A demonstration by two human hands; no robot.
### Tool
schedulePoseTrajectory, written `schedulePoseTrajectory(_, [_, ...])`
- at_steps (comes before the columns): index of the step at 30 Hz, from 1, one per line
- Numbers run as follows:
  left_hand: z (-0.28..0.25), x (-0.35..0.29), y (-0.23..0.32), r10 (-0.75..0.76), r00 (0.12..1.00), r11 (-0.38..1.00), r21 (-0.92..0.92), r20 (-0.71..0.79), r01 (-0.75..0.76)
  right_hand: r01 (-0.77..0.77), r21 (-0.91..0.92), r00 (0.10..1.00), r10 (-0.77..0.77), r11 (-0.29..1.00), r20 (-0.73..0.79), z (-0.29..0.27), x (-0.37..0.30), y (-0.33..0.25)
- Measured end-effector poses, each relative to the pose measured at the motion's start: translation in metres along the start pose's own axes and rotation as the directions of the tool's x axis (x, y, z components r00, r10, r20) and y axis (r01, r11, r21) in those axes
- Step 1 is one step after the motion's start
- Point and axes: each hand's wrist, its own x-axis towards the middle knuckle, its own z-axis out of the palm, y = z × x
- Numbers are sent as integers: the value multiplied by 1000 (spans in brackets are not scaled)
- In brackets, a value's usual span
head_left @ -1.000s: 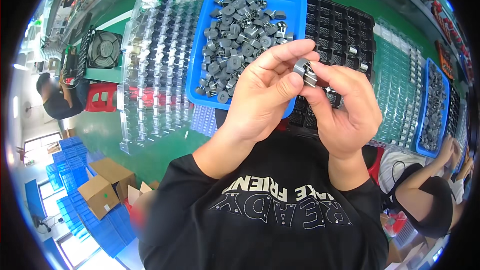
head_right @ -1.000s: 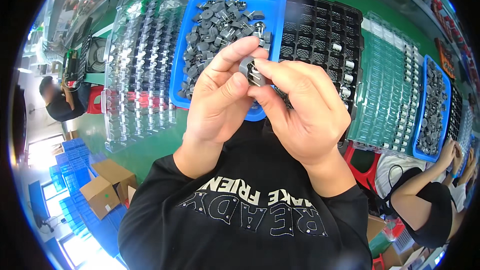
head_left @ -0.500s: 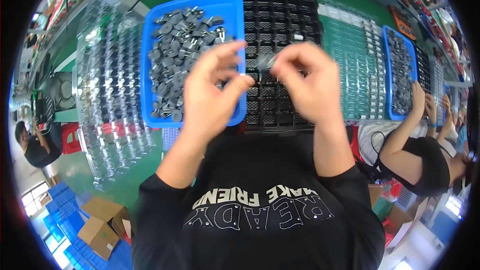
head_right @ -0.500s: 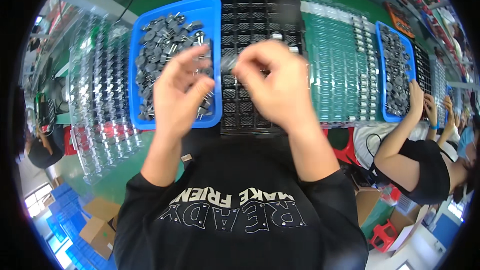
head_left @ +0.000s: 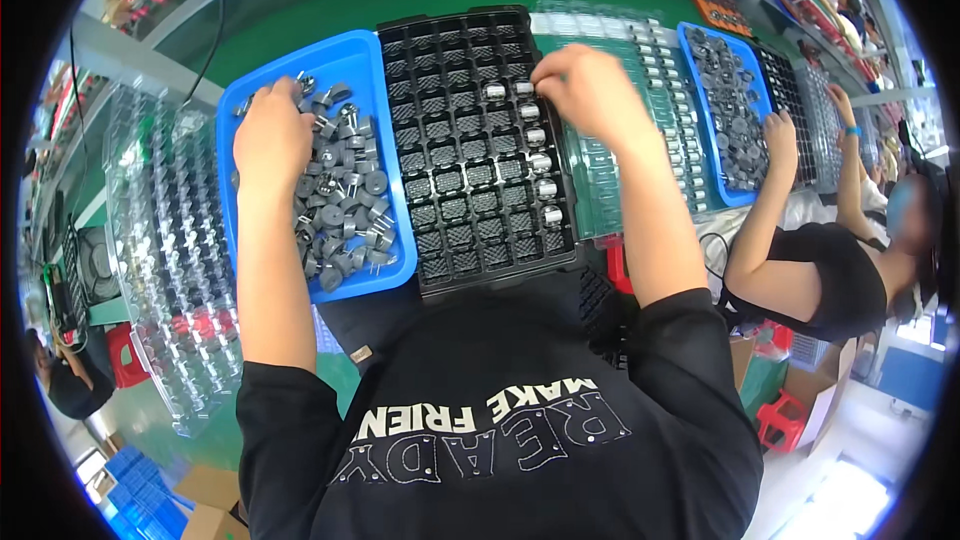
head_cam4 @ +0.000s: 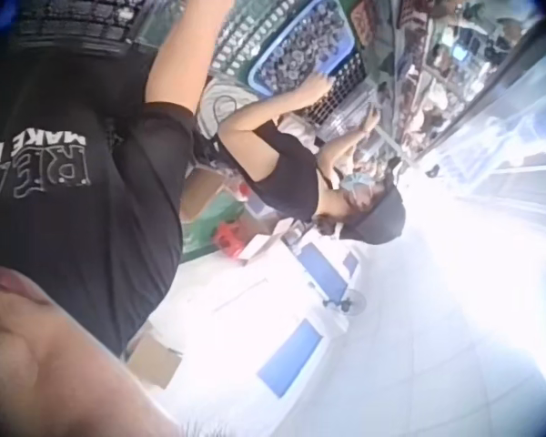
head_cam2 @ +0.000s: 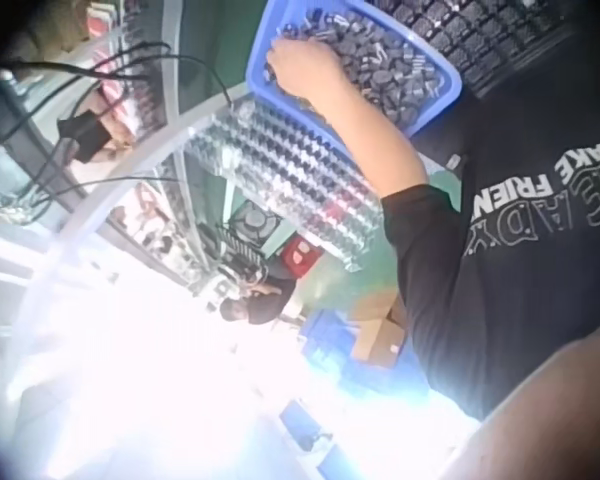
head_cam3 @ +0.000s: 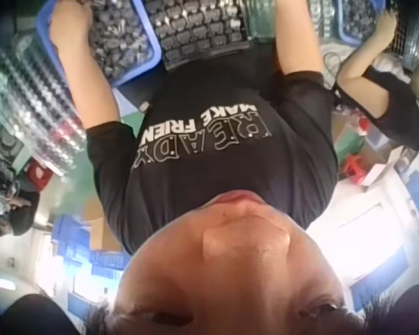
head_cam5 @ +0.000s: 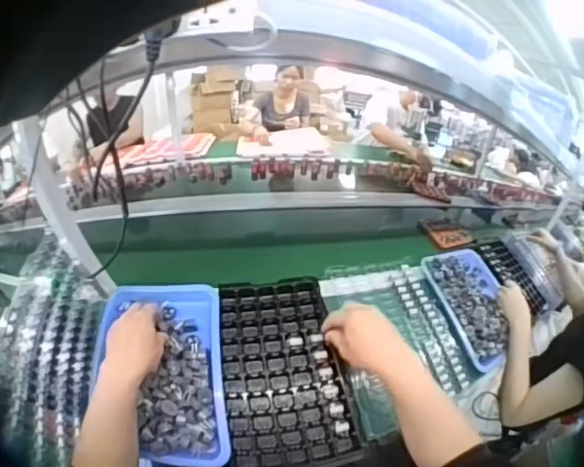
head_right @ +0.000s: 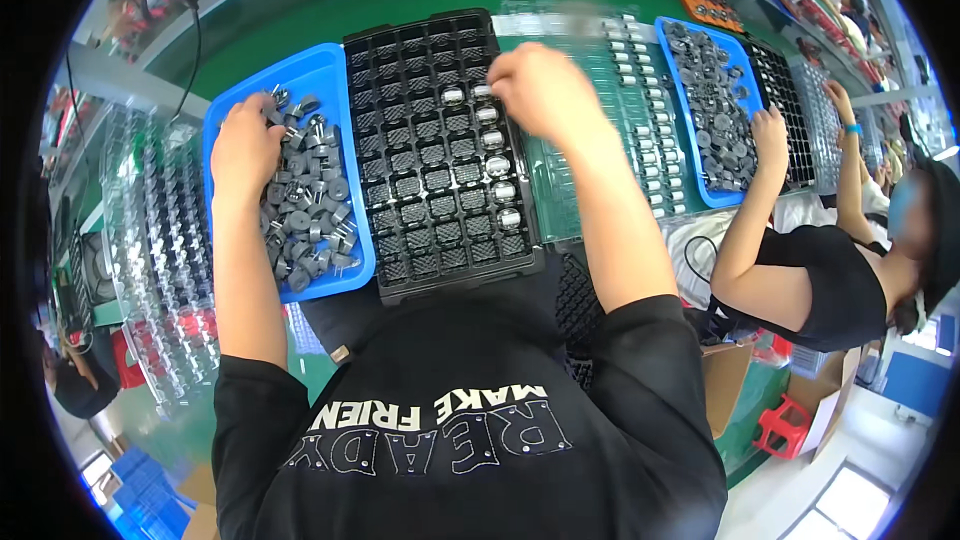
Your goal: The worker is picking up small metal electronic components from a blue storage bin and placing them into a black organizational tray for sorting and inspection.
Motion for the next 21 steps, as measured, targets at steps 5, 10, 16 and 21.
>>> schedulePoseTrajectory(5, [-3,10,3,38,999,996,84,32,-41,-635,-177,771,603,752,-204,-45,-22,111])
schedulePoseTrajectory(10, [-10,2,-6,41,999,999,-16,-23,-41,-679,-78,731,663,730,-159,-45,-26,144])
schedulePoseTrajectory(16, [-19,-32,-19,-10,1000,566,-824,-5,1,-526,43,836,525,849,-160,-27,-37,160])
schedulePoseTrajectory(21, [-34,-71,-14,183,965,-391,-887,187,246,-341,70,934,346,938,-90,-33,-53,200])
